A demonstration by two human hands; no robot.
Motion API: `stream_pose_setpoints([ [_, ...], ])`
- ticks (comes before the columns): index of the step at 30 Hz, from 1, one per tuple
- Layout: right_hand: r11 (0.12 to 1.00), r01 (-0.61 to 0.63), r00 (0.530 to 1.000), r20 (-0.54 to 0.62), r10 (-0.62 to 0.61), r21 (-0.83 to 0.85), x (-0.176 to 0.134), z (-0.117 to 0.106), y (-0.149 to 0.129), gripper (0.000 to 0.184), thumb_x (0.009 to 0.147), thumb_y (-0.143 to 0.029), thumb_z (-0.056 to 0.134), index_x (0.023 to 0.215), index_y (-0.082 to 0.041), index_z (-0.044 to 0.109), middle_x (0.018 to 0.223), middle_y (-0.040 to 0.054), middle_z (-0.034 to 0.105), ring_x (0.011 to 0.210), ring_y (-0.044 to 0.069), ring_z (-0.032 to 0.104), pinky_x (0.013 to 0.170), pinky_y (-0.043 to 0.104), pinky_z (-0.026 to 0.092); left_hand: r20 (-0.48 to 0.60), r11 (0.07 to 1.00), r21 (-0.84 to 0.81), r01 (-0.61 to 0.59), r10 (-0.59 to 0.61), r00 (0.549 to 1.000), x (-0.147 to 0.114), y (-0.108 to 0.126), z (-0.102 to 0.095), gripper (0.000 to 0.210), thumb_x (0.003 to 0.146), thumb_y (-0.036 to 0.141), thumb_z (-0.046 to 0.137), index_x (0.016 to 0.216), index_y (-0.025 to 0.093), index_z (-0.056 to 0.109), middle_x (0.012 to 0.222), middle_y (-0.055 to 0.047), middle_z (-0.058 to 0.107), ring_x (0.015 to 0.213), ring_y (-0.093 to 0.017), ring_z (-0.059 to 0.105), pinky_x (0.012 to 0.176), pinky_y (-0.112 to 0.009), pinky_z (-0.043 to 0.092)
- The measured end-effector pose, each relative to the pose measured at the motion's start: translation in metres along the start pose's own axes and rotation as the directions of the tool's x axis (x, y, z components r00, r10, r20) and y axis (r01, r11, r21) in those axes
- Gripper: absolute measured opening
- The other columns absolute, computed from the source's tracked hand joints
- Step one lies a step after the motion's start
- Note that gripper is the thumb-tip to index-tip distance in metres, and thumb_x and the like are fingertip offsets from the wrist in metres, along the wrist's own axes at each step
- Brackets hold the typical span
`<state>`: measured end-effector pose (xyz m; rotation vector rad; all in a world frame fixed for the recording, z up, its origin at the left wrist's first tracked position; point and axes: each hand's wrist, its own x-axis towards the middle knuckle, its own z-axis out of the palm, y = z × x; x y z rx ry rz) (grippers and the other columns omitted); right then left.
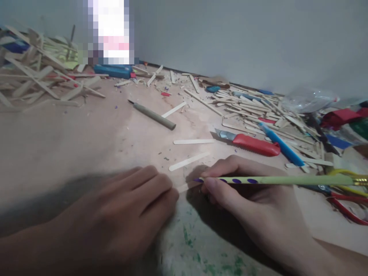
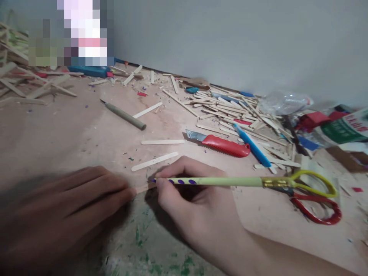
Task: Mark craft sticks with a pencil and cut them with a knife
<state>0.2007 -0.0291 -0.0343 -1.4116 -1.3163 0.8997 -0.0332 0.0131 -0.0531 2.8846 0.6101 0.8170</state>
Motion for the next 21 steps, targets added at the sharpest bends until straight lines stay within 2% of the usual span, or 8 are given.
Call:
stream_pose_setpoints([
  [4, 0.994, 0.084, 0.996, 0.014, -0.083, -0.068, 0.0, -0.003, 0.002, 0.009, 0.092, -0.028, 0.082, 0.084, -0.026, 0.085, 0.076, 0.0011, 0.083, 0.056, 0.013, 0.073, 0.049, 0.018, 0.058, 0.065, 0.999, -0.034, -0.016, 0.018, 0.998, -0.003, -0.003, 0.0, 0.023, 0.11, 0.014, 0.052, 0.106, 0.02, 0.073, 0.097, -0.005, 0.075, 0.084, -0.02, 0.07, 0.073, -0.034, 0.059],
  [7, 0.963, 0.143, 0.99, 0.021, -0.142, -0.228, 0.001, -0.006, 0.001, 0.012, 0.098, -0.031, 0.077, 0.096, -0.031, 0.089, 0.088, -0.0013, 0.087, 0.07, 0.013, 0.081, 0.062, 0.017, 0.063, 0.069, 1.0, -0.016, -0.024, 0.025, 0.997, 0.0, -0.003, -0.003, 0.024, 0.111, 0.013, 0.051, 0.105, 0.02, 0.073, 0.093, -0.003, 0.074, 0.08, -0.018, 0.068, 0.07, -0.033, 0.055],
  [10, 0.942, 0.177, 0.983, 0.098, -0.155, -0.285, 0.003, -0.008, -0.002, 0.018, 0.102, -0.027, 0.071, 0.102, -0.03, 0.09, 0.1, -0.0025, 0.089, 0.086, 0.014, 0.085, 0.076, 0.018, 0.067, 0.034, 1.0, 0.019, 0.005, -0.005, 0.999, 0.005, -0.002, -0.005, 0.023, 0.112, 0.016, 0.05, 0.102, 0.017, 0.071, 0.091, -0.003, 0.074, 0.078, -0.019, 0.068, 0.069, -0.036, 0.053],
  [13, 0.935, 0.201, 0.97, 0.192, -0.148, -0.292, 0.005, -0.007, -0.004, 0.02, 0.102, -0.026, 0.069, 0.1, -0.028, 0.089, 0.099, -0.0017, 0.089, 0.088, 0.015, 0.085, 0.084, 0.021, 0.067, 0.041, 1.0, 0.021, 0.012, -0.013, 0.999, 0.007, 0.0, -0.005, 0.02, 0.111, 0.02, 0.054, 0.097, 0.019, 0.069, 0.093, -0.003, 0.073, 0.08, -0.02, 0.068, 0.073, -0.039, 0.054],
  [15, 0.928, 0.206, 0.971, 0.182, -0.155, -0.311, 0.005, -0.006, -0.005, 0.019, 0.102, -0.026, 0.07, 0.101, -0.028, 0.089, 0.099, -0.0011, 0.089, 0.09, 0.016, 0.085, 0.084, 0.022, 0.067, 0.067, 1.0, 0.016, -0.002, 0.001, 0.998, 0.007, -0.001, -0.005, 0.02, 0.11, 0.015, 0.054, 0.095, 0.02, 0.067, 0.093, -0.002, 0.072, 0.081, -0.02, 0.066, 0.074, -0.039, 0.053],
  [17, 0.92, 0.211, 0.973, 0.163, -0.165, -0.331, 0.004, -0.005, -0.005, 0.019, 0.1, -0.023, 0.071, 0.101, -0.028, 0.089, 0.099, -0.001, 0.089, 0.09, 0.015, 0.084, 0.084, 0.021, 0.067, 0.045, 1.0, 0.025, 0.0, -0.002, 0.999, 0.007, -0.003, -0.006, 0.02, 0.11, 0.013, 0.052, 0.095, 0.02, 0.065, 0.092, -0.002, 0.071, 0.08, -0.021, 0.065, 0.074, -0.039, 0.052],
  [21, 0.928, 0.261, 0.953, 0.223, -0.204, -0.267, 0.002, -0.005, -0.005, 0.014, 0.097, -0.026, 0.076, 0.103, -0.025, 0.088, 0.097, -0.0011, 0.089, 0.085, 0.013, 0.084, 0.081, 0.018, 0.065, -0.009, 0.998, 0.015, 0.061, -0.061, 0.998, 0.004, -0.005, -0.007, 0.015, 0.11, 0.015, 0.049, 0.102, 0.02, 0.061, 0.092, 0.0, 0.069, 0.08, -0.019, 0.064, 0.075, -0.038, 0.048],
])
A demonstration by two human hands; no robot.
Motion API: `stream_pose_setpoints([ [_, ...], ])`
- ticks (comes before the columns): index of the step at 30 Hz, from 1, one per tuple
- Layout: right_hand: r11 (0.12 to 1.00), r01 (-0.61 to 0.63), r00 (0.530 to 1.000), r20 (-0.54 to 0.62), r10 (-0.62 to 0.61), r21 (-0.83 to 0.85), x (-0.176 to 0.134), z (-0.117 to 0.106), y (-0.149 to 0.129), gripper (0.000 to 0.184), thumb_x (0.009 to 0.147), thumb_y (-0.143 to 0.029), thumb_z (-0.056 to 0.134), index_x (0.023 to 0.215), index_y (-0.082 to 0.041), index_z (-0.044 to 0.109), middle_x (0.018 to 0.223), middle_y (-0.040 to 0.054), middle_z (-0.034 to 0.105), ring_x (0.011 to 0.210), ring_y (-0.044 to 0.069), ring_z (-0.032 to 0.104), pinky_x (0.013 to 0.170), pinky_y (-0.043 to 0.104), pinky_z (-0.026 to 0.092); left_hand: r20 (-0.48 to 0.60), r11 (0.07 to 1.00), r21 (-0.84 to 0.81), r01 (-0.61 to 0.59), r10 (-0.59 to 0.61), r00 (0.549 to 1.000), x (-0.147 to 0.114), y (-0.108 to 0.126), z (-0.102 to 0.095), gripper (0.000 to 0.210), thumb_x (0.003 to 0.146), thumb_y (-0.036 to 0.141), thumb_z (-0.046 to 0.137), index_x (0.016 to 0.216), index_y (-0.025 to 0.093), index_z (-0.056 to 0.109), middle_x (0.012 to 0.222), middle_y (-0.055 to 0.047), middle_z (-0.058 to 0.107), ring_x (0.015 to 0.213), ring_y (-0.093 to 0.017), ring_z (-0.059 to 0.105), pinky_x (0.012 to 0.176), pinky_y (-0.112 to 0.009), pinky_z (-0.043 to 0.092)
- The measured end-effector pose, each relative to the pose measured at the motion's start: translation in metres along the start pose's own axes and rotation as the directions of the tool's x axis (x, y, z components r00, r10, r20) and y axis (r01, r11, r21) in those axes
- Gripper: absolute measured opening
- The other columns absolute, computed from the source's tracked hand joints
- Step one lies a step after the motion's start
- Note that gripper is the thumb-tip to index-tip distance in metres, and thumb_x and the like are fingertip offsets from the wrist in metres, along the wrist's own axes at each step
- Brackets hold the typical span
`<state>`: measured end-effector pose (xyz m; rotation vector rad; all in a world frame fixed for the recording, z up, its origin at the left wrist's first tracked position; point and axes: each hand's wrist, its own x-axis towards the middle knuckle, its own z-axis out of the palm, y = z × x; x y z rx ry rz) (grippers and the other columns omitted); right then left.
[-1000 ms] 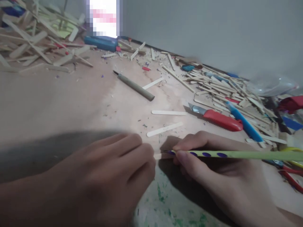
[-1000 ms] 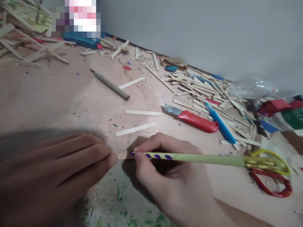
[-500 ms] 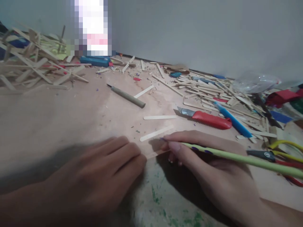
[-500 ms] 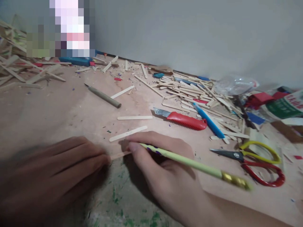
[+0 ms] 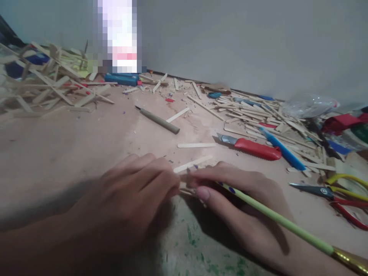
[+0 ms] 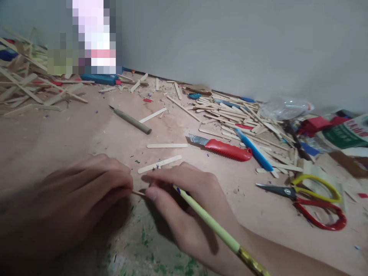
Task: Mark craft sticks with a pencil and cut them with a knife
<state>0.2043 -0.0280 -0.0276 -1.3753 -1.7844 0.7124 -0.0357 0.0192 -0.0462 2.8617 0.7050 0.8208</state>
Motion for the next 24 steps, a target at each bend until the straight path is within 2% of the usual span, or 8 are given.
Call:
stream_pose_setpoints([
  [4, 0.996, -0.018, 1.0, -0.015, 0.02, 0.091, 0.0, -0.003, -0.001, 0.01, 0.092, -0.021, 0.081, 0.093, -0.027, 0.088, 0.089, -0.0038, 0.088, 0.076, 0.012, 0.084, 0.072, 0.012, 0.064, 0.053, 0.996, -0.076, 0.047, -0.043, 0.998, -0.005, 0.002, -0.003, 0.013, 0.109, 0.014, 0.05, 0.112, 0.024, 0.058, 0.096, 0.005, 0.072, 0.082, -0.014, 0.068, 0.079, -0.031, 0.049],
  [6, 0.991, -0.003, 0.999, -0.053, 0.01, 0.136, 0.001, -0.004, -0.001, 0.014, 0.089, -0.016, 0.083, 0.09, -0.029, 0.088, 0.087, -0.0056, 0.088, 0.074, 0.009, 0.083, 0.072, 0.009, 0.062, 0.076, 0.977, -0.163, 0.139, -0.128, 0.989, -0.003, 0.002, -0.005, 0.01, 0.11, 0.021, 0.055, 0.118, 0.027, 0.059, 0.096, 0.007, 0.075, 0.081, -0.012, 0.069, 0.077, -0.026, 0.052],
  [9, 0.979, -0.011, 0.998, -0.055, 0.023, 0.203, 0.002, -0.004, -0.001, 0.015, 0.086, -0.015, 0.086, 0.088, -0.03, 0.088, 0.084, -0.0056, 0.087, 0.071, 0.008, 0.081, 0.07, 0.007, 0.06, 0.183, 0.896, -0.331, 0.295, -0.246, 0.952, 0.005, -0.001, -0.009, 0.01, 0.109, 0.028, 0.061, 0.117, 0.031, 0.066, 0.093, 0.01, 0.078, 0.075, -0.008, 0.072, 0.068, -0.018, 0.052],
  [11, 0.953, -0.107, 0.994, 0.005, 0.11, 0.282, 0.002, -0.003, 0.0, 0.014, 0.087, -0.017, 0.086, 0.089, -0.031, 0.089, 0.079, -0.0041, 0.086, 0.067, 0.009, 0.08, 0.065, 0.008, 0.06, 0.274, 0.839, -0.419, 0.348, -0.248, 0.929, 0.011, -0.005, -0.011, 0.015, 0.11, 0.025, 0.059, 0.108, 0.032, 0.073, 0.095, 0.011, 0.081, 0.079, -0.006, 0.075, 0.073, -0.014, 0.055],
  [14, 0.807, -0.286, 0.958, 0.152, 0.242, 0.517, 0.003, -0.002, 0.003, 0.01, 0.091, -0.022, 0.087, 0.095, -0.03, 0.09, 0.077, -0.0011, 0.085, 0.064, 0.01, 0.079, 0.06, 0.01, 0.061, 0.314, 0.78, -0.496, 0.382, -0.249, 0.916, 0.017, -0.009, -0.014, 0.021, 0.11, 0.022, 0.059, 0.103, 0.032, 0.076, 0.097, 0.013, 0.083, 0.084, -0.004, 0.077, 0.078, -0.01, 0.056],
  [18, 0.592, -0.385, 0.923, 0.294, 0.249, 0.708, 0.003, -0.001, 0.008, 0.013, 0.087, -0.018, 0.093, 0.096, -0.027, 0.09, 0.082, 0.0006, 0.085, 0.069, 0.009, 0.079, 0.067, 0.012, 0.065, 0.297, 0.754, -0.541, 0.373, -0.243, 0.923, 0.018, -0.009, -0.017, 0.024, 0.107, 0.016, 0.061, 0.103, 0.034, 0.076, 0.092, 0.017, 0.081, 0.079, -0.001, 0.074, 0.075, -0.004, 0.052],
  [21, 0.511, -0.414, 0.91, 0.333, 0.247, 0.753, 0.004, 0.0, 0.01, 0.016, 0.083, -0.013, 0.096, 0.091, -0.024, 0.089, 0.079, 0.0, 0.084, 0.07, 0.009, 0.079, 0.07, 0.013, 0.065, 0.293, 0.737, -0.561, 0.378, -0.25, 0.923, 0.018, -0.008, -0.017, 0.027, 0.105, 0.011, 0.061, 0.1, 0.033, 0.076, 0.083, 0.017, 0.077, 0.071, 0.001, 0.07, 0.071, -0.002, 0.05],
  [24, 0.471, -0.446, 0.894, 0.361, 0.265, 0.761, 0.006, 0.0, 0.01, 0.017, 0.079, -0.011, 0.099, 0.085, -0.022, 0.088, 0.077, -0.0001, 0.083, 0.068, 0.009, 0.078, 0.069, 0.013, 0.064, 0.313, 0.729, -0.561, 0.392, -0.251, 0.916, 0.02, -0.008, -0.016, 0.027, 0.104, 0.01, 0.06, 0.099, 0.031, 0.076, 0.08, 0.015, 0.075, 0.068, 0.0, 0.068, 0.068, -0.003, 0.049],
])
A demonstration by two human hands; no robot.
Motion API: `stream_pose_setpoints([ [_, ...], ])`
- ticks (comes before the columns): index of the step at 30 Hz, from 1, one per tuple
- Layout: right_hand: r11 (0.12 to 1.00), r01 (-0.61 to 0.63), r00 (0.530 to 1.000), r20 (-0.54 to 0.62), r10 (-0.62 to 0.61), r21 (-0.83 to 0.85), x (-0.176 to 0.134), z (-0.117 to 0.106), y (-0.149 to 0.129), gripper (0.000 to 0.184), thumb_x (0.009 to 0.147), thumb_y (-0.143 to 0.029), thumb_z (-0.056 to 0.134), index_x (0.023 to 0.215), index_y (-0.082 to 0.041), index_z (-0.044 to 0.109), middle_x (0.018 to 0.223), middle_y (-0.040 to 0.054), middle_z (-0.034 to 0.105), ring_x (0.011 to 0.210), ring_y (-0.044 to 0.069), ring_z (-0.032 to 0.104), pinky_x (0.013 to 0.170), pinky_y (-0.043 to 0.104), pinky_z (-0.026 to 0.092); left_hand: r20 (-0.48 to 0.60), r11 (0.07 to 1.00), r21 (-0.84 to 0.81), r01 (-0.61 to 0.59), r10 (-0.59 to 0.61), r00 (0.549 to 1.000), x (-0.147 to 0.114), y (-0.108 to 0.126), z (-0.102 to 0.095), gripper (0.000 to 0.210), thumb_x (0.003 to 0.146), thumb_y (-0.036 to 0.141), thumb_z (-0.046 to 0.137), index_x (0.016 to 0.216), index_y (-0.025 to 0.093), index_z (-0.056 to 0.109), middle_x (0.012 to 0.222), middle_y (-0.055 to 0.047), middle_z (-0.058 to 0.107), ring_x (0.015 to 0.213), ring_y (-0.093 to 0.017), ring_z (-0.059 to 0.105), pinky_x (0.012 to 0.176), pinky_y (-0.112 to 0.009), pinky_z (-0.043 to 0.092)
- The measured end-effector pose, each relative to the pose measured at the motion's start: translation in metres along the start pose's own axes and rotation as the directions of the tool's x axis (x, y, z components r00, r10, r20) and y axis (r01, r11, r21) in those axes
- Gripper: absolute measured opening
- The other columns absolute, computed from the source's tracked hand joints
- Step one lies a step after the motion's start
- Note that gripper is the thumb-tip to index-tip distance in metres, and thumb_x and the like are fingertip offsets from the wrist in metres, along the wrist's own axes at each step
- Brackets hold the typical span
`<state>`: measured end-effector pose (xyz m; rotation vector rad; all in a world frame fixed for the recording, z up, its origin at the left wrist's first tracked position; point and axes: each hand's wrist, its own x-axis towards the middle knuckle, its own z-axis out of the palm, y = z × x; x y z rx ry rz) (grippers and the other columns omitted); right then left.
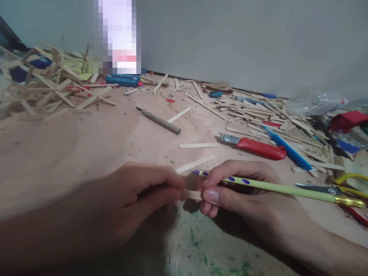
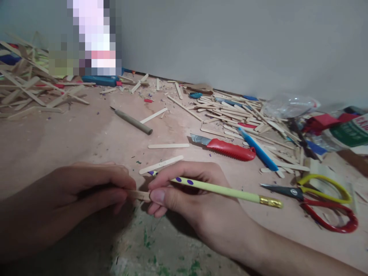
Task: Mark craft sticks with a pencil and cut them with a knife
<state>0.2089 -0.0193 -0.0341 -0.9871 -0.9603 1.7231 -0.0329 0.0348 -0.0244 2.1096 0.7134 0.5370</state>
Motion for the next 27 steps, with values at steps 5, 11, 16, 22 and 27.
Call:
stream_pose_setpoints([
  [5, 1.0, 0.003, 1.0, -0.008, -0.003, -0.026, 0.002, -0.001, 0.001, 0.015, 0.08, -0.014, 0.099, 0.084, -0.021, 0.086, 0.075, 0.0014, 0.083, 0.068, 0.011, 0.079, 0.067, 0.014, 0.065, 0.019, 1.0, -0.009, 0.024, -0.024, 1.0, -0.001, 0.0, -0.002, 0.025, 0.106, 0.014, 0.058, 0.095, 0.029, 0.075, 0.075, 0.013, 0.072, 0.064, -0.003, 0.066, 0.064, -0.007, 0.049],
  [11, 0.938, 0.153, 0.978, -0.091, -0.19, -0.313, -0.002, 0.004, -0.001, 0.015, 0.088, -0.014, 0.089, 0.092, -0.028, 0.089, 0.08, -0.0009, 0.086, 0.069, 0.011, 0.082, 0.065, 0.009, 0.063, 0.052, 0.993, 0.05, 0.11, -0.112, 0.992, -0.002, 0.003, 0.002, 0.025, 0.106, 0.027, 0.058, 0.086, 0.025, 0.073, 0.072, 0.008, 0.071, 0.063, -0.008, 0.063, 0.059, -0.017, 0.048],
  [16, 0.845, 0.251, 0.891, -0.228, -0.392, -0.473, -0.002, 0.01, 0.002, 0.026, 0.094, -0.01, 0.077, 0.097, -0.032, 0.09, 0.085, -0.0006, 0.087, 0.071, 0.011, 0.083, 0.068, 0.009, 0.064, 0.026, 0.983, 0.18, 0.017, -0.022, 0.999, -0.005, 0.002, 0.01, 0.026, 0.103, 0.021, 0.058, 0.08, 0.022, 0.07, 0.076, 0.006, 0.069, 0.07, -0.009, 0.061, 0.066, -0.023, 0.047],
  [22, 0.824, 0.284, 0.83, -0.304, -0.467, -0.49, -0.002, 0.004, 0.018, 0.021, 0.1, -0.023, 0.078, 0.112, -0.035, 0.09, 0.09, 0.0031, 0.087, 0.068, 0.014, 0.081, 0.062, 0.017, 0.066, -0.009, 0.951, 0.306, -0.037, 0.042, 0.999, -0.006, -0.004, 0.013, 0.024, 0.106, 0.017, 0.057, 0.096, 0.024, 0.078, 0.09, 0.005, 0.074, 0.083, -0.011, 0.067, 0.077, -0.025, 0.049],
  [27, 0.737, 0.211, 0.761, -0.365, -0.537, -0.642, -0.004, 0.0, 0.011, 0.02, 0.097, -0.04, 0.084, 0.117, -0.04, 0.089, 0.091, 0.0022, 0.087, 0.07, 0.017, 0.08, 0.06, 0.026, 0.066, -0.1, 0.93, 0.367, -0.031, 0.073, 0.992, -0.006, -0.006, 0.012, 0.02, 0.105, 0.016, 0.062, 0.114, 0.028, 0.075, 0.103, 0.005, 0.078, 0.092, -0.012, 0.072, 0.083, -0.025, 0.052],
])
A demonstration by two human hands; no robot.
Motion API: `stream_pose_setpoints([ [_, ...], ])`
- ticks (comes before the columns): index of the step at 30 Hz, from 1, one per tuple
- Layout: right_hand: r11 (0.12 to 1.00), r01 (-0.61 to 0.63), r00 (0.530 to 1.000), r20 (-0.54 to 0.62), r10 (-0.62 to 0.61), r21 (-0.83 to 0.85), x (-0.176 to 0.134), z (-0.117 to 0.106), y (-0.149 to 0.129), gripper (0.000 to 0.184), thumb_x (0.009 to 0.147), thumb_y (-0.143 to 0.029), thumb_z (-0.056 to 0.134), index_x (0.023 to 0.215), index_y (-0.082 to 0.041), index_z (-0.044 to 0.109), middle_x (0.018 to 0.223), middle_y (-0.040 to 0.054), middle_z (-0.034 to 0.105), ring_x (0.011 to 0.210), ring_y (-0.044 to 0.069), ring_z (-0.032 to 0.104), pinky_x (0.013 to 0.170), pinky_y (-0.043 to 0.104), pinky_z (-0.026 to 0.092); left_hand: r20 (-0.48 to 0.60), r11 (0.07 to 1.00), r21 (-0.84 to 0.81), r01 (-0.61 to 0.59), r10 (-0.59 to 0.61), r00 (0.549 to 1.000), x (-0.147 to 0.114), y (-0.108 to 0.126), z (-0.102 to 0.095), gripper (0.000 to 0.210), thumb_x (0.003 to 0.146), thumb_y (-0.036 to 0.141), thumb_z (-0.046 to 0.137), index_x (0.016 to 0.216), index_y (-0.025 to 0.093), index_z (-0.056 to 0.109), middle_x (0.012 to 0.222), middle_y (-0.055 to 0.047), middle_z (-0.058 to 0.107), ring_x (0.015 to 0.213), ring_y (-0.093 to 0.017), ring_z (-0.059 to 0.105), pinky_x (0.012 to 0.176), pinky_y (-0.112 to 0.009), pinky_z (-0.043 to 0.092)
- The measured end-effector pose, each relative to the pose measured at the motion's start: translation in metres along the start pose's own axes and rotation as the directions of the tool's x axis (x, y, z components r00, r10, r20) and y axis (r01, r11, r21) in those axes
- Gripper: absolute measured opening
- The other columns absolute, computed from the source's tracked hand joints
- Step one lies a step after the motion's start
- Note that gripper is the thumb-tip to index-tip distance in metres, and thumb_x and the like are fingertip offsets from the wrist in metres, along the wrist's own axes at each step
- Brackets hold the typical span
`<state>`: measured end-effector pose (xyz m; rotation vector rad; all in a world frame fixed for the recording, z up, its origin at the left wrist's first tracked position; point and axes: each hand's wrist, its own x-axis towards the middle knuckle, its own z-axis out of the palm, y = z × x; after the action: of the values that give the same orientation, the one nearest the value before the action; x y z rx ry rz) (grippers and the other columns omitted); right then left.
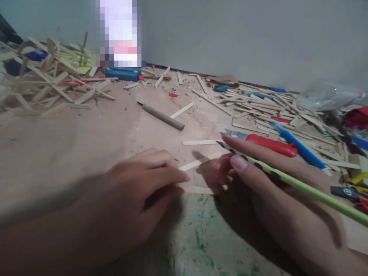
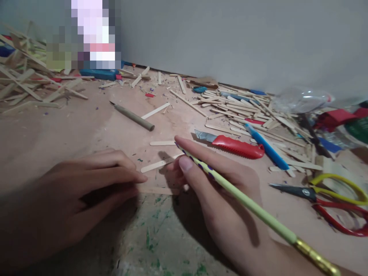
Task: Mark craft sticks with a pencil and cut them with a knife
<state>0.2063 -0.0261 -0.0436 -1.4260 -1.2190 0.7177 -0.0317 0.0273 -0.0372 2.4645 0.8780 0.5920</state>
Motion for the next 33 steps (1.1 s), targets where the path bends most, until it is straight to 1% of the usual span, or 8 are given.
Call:
stream_pose_setpoints([
  [3, 0.981, 0.05, 0.997, 0.069, -0.037, -0.185, 0.004, -0.006, -0.008, 0.015, 0.091, -0.043, 0.087, 0.104, -0.038, 0.092, 0.074, 0.0012, 0.081, 0.062, 0.017, 0.075, 0.062, 0.027, 0.067, -0.011, 0.998, 0.051, -0.033, 0.034, 0.999, -0.001, 0.0, 0.001, 0.021, 0.105, 0.015, 0.058, 0.106, 0.025, 0.076, 0.105, 0.002, 0.079, 0.093, -0.014, 0.072, 0.082, -0.027, 0.053],
  [5, 0.977, 0.078, 0.988, 0.148, -0.049, -0.198, 0.004, -0.008, -0.012, 0.01, 0.093, -0.04, 0.083, 0.094, -0.036, 0.092, 0.065, 0.0007, 0.076, 0.058, 0.016, 0.072, 0.059, 0.024, 0.066, 0.011, 0.996, 0.076, -0.056, 0.055, 0.998, -0.002, 0.0, 0.002, 0.024, 0.106, 0.015, 0.055, 0.103, 0.024, 0.077, 0.107, 0.0, 0.079, 0.093, -0.016, 0.073, 0.083, -0.03, 0.054],
  [10, 0.995, -0.066, 0.951, 0.297, 0.086, -0.077, -0.004, -0.005, -0.013, 0.004, 0.095, -0.036, 0.086, 0.096, -0.034, 0.088, 0.088, 0.0025, 0.085, 0.068, 0.016, 0.079, 0.063, 0.021, 0.067, 0.019, 0.997, 0.053, -0.055, 0.054, 0.998, -0.003, 0.003, 0.005, 0.029, 0.109, 0.018, 0.053, 0.097, 0.025, 0.078, 0.099, 0.001, 0.076, 0.088, -0.016, 0.069, 0.081, -0.033, 0.052],
  [14, 0.991, -0.115, 0.948, 0.292, 0.128, -0.06, -0.009, 0.0, -0.014, 0.008, 0.089, -0.04, 0.09, 0.089, -0.032, 0.088, 0.085, 0.0048, 0.085, 0.066, 0.021, 0.08, 0.062, 0.028, 0.068, 0.002, 0.997, -0.001, -0.074, 0.074, 0.997, -0.003, 0.005, 0.008, 0.03, 0.105, 0.011, 0.055, 0.086, 0.021, 0.076, 0.088, 0.001, 0.07, 0.081, -0.016, 0.063, 0.079, -0.032, 0.05],
  [18, 0.995, -0.091, 0.942, 0.321, 0.096, -0.032, -0.013, 0.0, -0.013, 0.006, 0.086, -0.036, 0.093, 0.089, -0.039, 0.088, 0.083, 0.001, 0.085, 0.061, 0.02, 0.076, 0.054, 0.028, 0.063, 0.022, 0.996, -0.055, -0.07, 0.071, 0.997, -0.003, 0.005, 0.009, 0.029, 0.101, 0.004, 0.055, 0.087, 0.02, 0.074, 0.09, 0.001, 0.068, 0.085, -0.015, 0.062, 0.079, -0.029, 0.05],
  [21, 0.997, -0.071, 0.935, 0.347, 0.075, -0.025, -0.013, 0.0, -0.01, 0.015, 0.082, -0.032, 0.096, 0.089, -0.042, 0.088, 0.082, -0.0013, 0.084, 0.059, 0.02, 0.074, 0.051, 0.028, 0.061, 0.028, 0.995, -0.068, -0.067, 0.069, 0.997, -0.004, 0.004, 0.009, 0.032, 0.103, 0.004, 0.051, 0.086, 0.02, 0.072, 0.091, 0.001, 0.068, 0.085, -0.013, 0.061, 0.076, -0.029, 0.047],
  [29, 0.975, -0.217, 0.903, 0.39, 0.18, 0.051, -0.012, 0.002, -0.007, 0.018, 0.08, -0.029, 0.098, 0.089, -0.042, 0.088, 0.078, -0.001, 0.081, 0.059, 0.02, 0.072, 0.051, 0.027, 0.062, 0.031, 0.994, -0.086, -0.071, 0.074, 0.997, -0.005, 0.002, 0.011, 0.034, 0.104, 0.003, 0.047, 0.082, 0.02, 0.067, 0.089, 0.002, 0.064, 0.082, -0.012, 0.058, 0.073, -0.03, 0.044],
  [33, 0.986, -0.167, 0.911, 0.382, 0.156, -0.004, -0.011, 0.002, -0.008, 0.011, 0.083, -0.032, 0.095, 0.084, -0.038, 0.086, 0.08, 0.0001, 0.082, 0.057, 0.021, 0.071, 0.05, 0.03, 0.063, 0.033, 0.994, -0.068, -0.083, 0.085, 0.996, -0.005, 0.003, 0.008, 0.036, 0.106, 0.006, 0.046, 0.08, 0.021, 0.066, 0.087, 0.002, 0.063, 0.079, -0.012, 0.057, 0.07, -0.031, 0.042],
])
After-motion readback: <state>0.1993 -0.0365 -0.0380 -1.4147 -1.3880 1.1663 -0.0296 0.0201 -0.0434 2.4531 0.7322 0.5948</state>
